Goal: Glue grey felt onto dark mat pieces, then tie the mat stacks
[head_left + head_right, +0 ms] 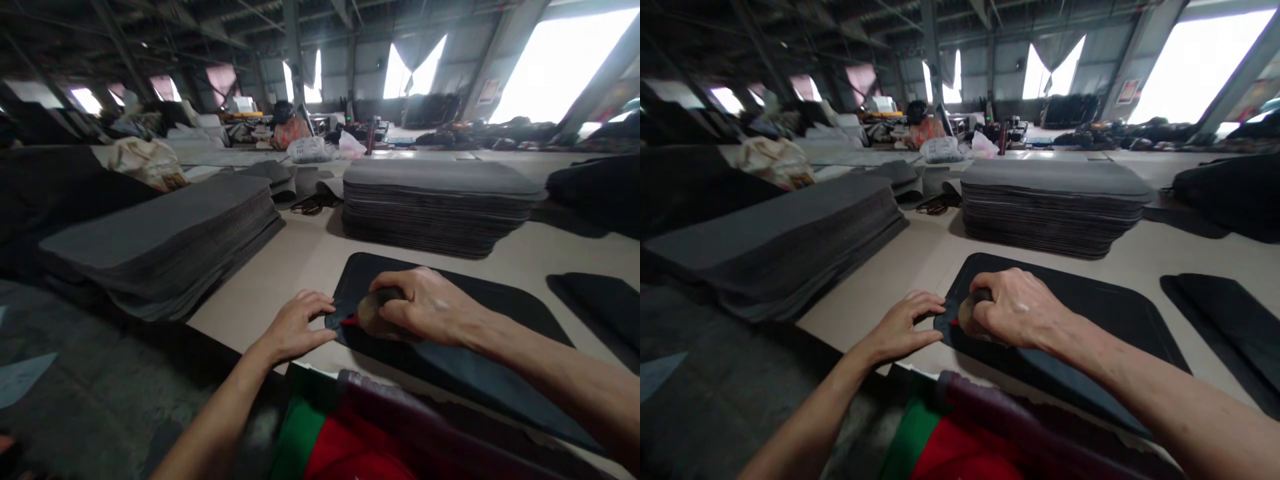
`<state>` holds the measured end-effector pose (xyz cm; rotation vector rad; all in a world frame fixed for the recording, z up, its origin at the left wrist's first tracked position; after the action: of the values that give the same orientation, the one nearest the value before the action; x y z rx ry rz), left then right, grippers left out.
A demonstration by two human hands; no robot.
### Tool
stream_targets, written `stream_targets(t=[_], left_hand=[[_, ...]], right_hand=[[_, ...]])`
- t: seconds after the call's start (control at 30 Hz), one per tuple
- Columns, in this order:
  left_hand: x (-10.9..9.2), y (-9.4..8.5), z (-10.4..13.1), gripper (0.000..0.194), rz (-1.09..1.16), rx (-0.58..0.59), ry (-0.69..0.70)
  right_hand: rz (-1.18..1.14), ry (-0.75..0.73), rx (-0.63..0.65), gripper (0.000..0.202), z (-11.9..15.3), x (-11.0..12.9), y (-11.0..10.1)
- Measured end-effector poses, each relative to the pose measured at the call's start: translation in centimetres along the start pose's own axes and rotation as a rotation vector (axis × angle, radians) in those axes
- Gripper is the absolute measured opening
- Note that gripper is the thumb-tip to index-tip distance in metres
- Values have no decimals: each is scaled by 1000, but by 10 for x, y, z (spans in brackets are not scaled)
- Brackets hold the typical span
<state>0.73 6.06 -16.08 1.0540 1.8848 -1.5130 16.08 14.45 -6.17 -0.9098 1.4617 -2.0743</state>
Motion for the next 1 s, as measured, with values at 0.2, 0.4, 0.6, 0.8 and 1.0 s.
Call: stream_targets(t=[0.2,0.4,0.6,0.8,1.0], left_hand=[[3,0,0,40,13,-2,-9],[2,0,0,39,15,-13,1],[1,-1,-2,36,10,-9,-4],[5,1,-3,33,5,16,-22],[8,0,-3,31,-3,23,-43]], right_hand=[[13,-42,-19,35,-4,4,2],[73,-36,5,29,2,-6,-5],[107,46,44,28,21,-36,-11],[54,171,77,28,53,-77,-17],[-92,219,101,28,69,-97,-14]])
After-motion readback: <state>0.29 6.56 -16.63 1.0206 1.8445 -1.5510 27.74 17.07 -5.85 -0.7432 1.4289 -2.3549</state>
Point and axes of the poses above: each hand's wrist, its own z-axis away from the middle knuckle, its own y-axis out of the palm, x = y × z, the point moved 9 cm from there along -z, towards the middle knuckle, and after that the axes turned 13 degrees about z, right-handed, at the moved point
